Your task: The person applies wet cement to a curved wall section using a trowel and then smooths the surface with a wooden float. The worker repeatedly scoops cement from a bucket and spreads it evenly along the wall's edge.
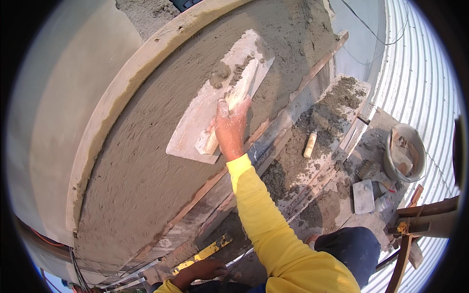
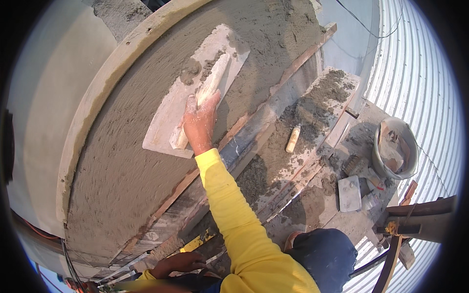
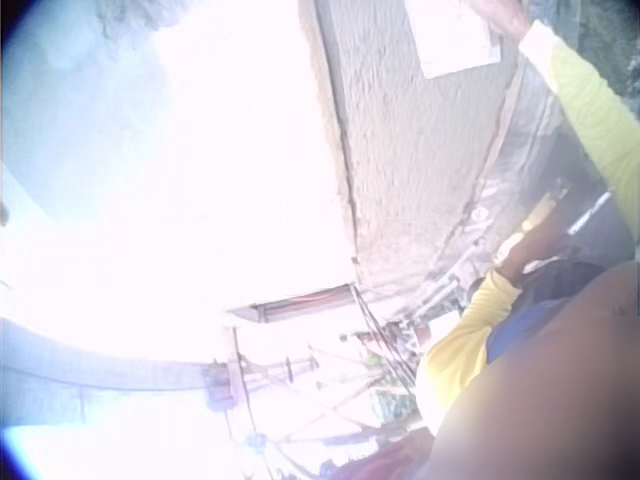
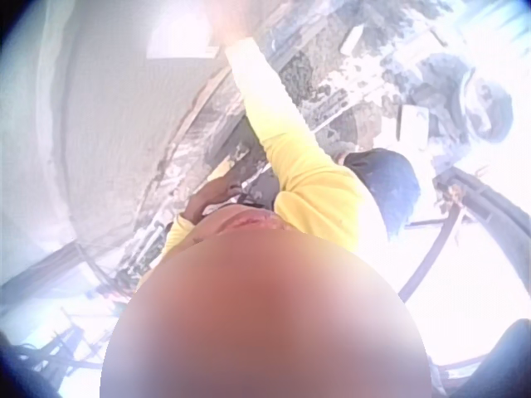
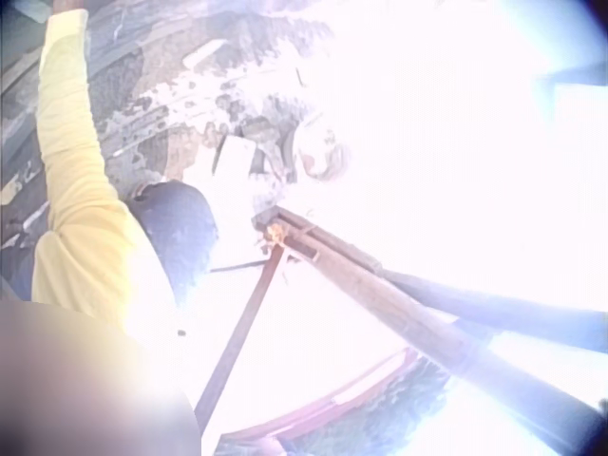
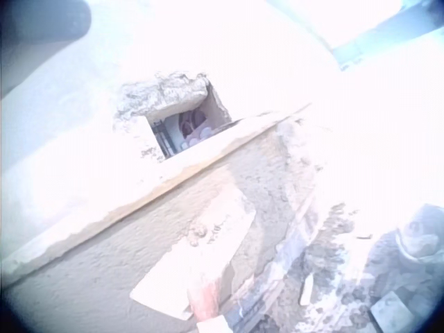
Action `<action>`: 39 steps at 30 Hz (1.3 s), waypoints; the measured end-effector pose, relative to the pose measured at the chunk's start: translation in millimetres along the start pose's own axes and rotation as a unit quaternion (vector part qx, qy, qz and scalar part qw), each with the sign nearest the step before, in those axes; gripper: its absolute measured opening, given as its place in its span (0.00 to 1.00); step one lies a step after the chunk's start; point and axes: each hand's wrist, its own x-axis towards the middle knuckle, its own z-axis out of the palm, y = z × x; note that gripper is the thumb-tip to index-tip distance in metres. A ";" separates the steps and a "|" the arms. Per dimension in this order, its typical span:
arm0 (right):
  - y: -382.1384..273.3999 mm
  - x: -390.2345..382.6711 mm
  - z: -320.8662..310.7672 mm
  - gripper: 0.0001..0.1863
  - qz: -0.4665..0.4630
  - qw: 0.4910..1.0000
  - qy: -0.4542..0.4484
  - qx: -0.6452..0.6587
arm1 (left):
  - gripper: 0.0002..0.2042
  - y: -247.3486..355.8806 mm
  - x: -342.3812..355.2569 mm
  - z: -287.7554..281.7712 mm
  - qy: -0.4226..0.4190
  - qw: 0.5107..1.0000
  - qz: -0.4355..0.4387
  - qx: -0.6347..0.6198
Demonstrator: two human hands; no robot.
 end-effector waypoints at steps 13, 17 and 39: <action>32.7 147.4 -160.2 0.15 0.086 0.957 0.198 0.194 | 0.18 -5.6 1.9 -2.2 0.000 1.000 -0.028 -0.011; -5.5 151.0 -126.7 0.17 0.034 0.975 0.138 0.173 | 0.19 1.1 4.9 -8.7 -0.004 0.999 -0.030 -0.019; 22.3 -7.0 -42.6 0.40 0.116 0.985 0.096 0.082 | 0.20 -1.5 -8.6 -7.1 0.028 0.999 -0.029 -0.005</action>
